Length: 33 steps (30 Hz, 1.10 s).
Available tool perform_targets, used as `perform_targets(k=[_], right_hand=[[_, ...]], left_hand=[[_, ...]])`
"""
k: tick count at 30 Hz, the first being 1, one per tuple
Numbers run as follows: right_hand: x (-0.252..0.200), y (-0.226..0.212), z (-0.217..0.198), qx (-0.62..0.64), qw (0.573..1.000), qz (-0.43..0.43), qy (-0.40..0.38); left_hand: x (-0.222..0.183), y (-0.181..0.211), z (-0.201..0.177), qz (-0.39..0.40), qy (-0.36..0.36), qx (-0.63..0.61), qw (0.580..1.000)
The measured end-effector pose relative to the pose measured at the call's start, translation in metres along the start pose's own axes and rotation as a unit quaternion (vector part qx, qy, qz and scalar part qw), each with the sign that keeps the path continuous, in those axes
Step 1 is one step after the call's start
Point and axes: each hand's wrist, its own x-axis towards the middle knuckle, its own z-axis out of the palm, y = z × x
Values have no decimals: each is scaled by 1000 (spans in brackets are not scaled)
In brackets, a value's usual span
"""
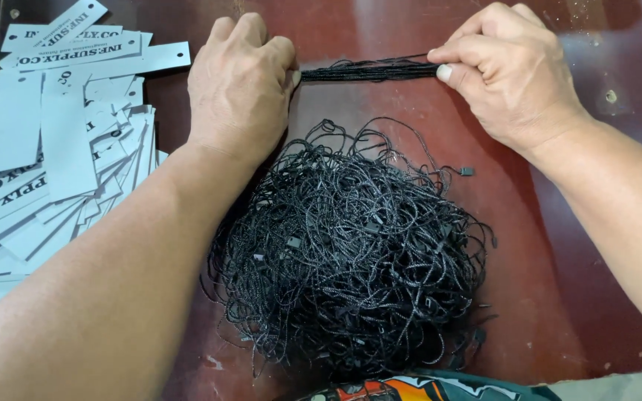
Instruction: Sorting individual black plastic string fasteners from a tangled pile into a neat bundle on a table.
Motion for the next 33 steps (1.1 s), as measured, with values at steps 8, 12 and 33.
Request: perform_targets(k=[8,12,33], right_hand=[[-1,2,2,-3,1000,-2,4],[-1,4,5,-4,1000,-5,13],[-3,0,8,-27,999,-12,32]], left_hand=[[10,-1,-3,-23,-80,9,997],[5,-1,2,-12,-38,30,999],[-4,4,-12,-35,-23,-16,999]])
